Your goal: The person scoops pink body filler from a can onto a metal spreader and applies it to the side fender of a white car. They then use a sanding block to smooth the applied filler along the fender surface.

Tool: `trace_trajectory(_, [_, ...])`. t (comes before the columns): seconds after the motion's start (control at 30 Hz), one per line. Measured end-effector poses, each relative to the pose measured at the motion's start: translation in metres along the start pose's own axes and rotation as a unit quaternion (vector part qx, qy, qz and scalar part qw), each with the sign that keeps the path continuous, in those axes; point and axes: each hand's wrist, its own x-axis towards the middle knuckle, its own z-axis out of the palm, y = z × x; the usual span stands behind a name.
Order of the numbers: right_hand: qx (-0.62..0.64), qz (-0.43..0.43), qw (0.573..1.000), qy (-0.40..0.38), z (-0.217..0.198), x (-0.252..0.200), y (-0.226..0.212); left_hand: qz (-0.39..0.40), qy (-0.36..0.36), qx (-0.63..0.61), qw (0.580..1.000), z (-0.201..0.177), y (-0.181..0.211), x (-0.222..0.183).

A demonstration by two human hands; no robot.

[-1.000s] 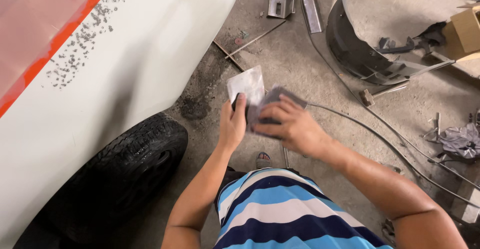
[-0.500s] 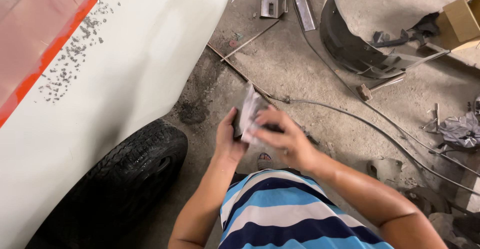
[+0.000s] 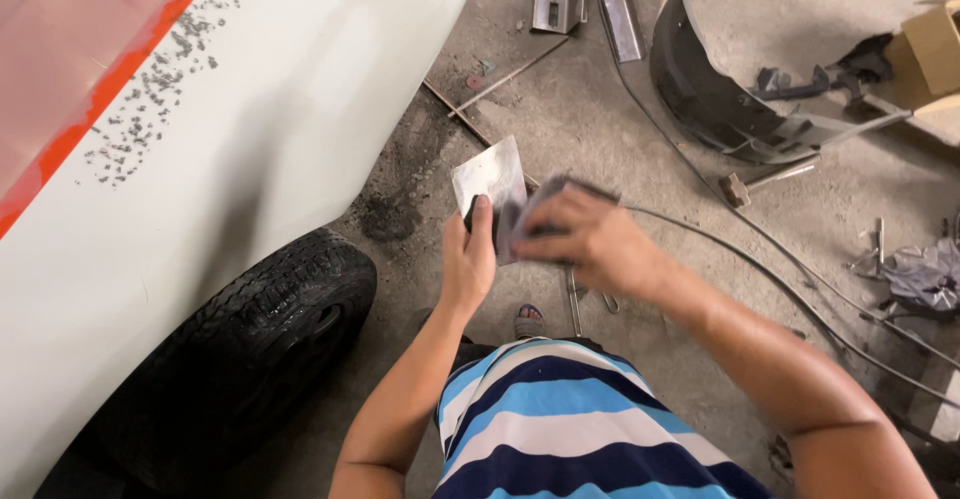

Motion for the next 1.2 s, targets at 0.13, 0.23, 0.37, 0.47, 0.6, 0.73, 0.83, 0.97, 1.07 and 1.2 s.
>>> trace_trajectory(0.13, [0.036, 0.0, 0.996, -0.076, 0.016, -0.029, 0.002, -0.092, 0.068, -0.155, 0.981, -0.011, -0.003, 0.012])
trace_trajectory(0.23, [0.087, -0.006, 0.996, 0.02, 0.022, -0.04, 0.0, -0.061, 0.091, -0.235, 0.966, -0.02, 0.001, 0.019])
trace_trajectory(0.37, [0.268, 0.011, 0.932, 0.245, 0.047, -0.029, -0.02, -0.362, 0.158, -0.422, 0.816, -0.001, 0.0, 0.025])
trace_trajectory(0.47, [0.298, 0.053, 0.923, 0.238, 0.062, -0.015, -0.024, -0.324, 0.048, -0.575, 0.749, 0.008, -0.004, 0.019])
trace_trajectory(0.6, [0.172, 0.154, 0.968, 0.099, 0.033, -0.012, 0.007, -0.261, 0.018, -0.514, 0.817, -0.008, 0.002, 0.011])
trace_trajectory(0.73, [-0.085, 0.09, 0.992, 0.003, -0.015, -0.016, 0.028, -0.199, 0.064, -0.46, 0.863, -0.015, 0.018, 0.009])
trace_trajectory(0.83, [-0.127, 0.077, 0.985, 0.086, -0.025, -0.012, 0.017, -0.157, 0.09, -0.41, 0.894, -0.004, 0.025, 0.008])
trace_trajectory(0.97, [-0.159, 0.008, 0.986, -0.038, -0.012, 0.007, 0.005, -0.098, 0.061, -0.401, 0.909, 0.0, 0.025, 0.011])
trace_trajectory(1.07, [-0.177, 0.004, 0.984, -0.02, -0.01, 0.014, 0.009, -0.094, 0.065, -0.381, 0.917, 0.002, 0.025, 0.013])
trace_trajectory(1.2, [-0.17, 0.006, 0.985, -0.018, -0.011, 0.018, 0.015, -0.045, 0.036, -0.236, 0.97, -0.003, 0.027, 0.007])
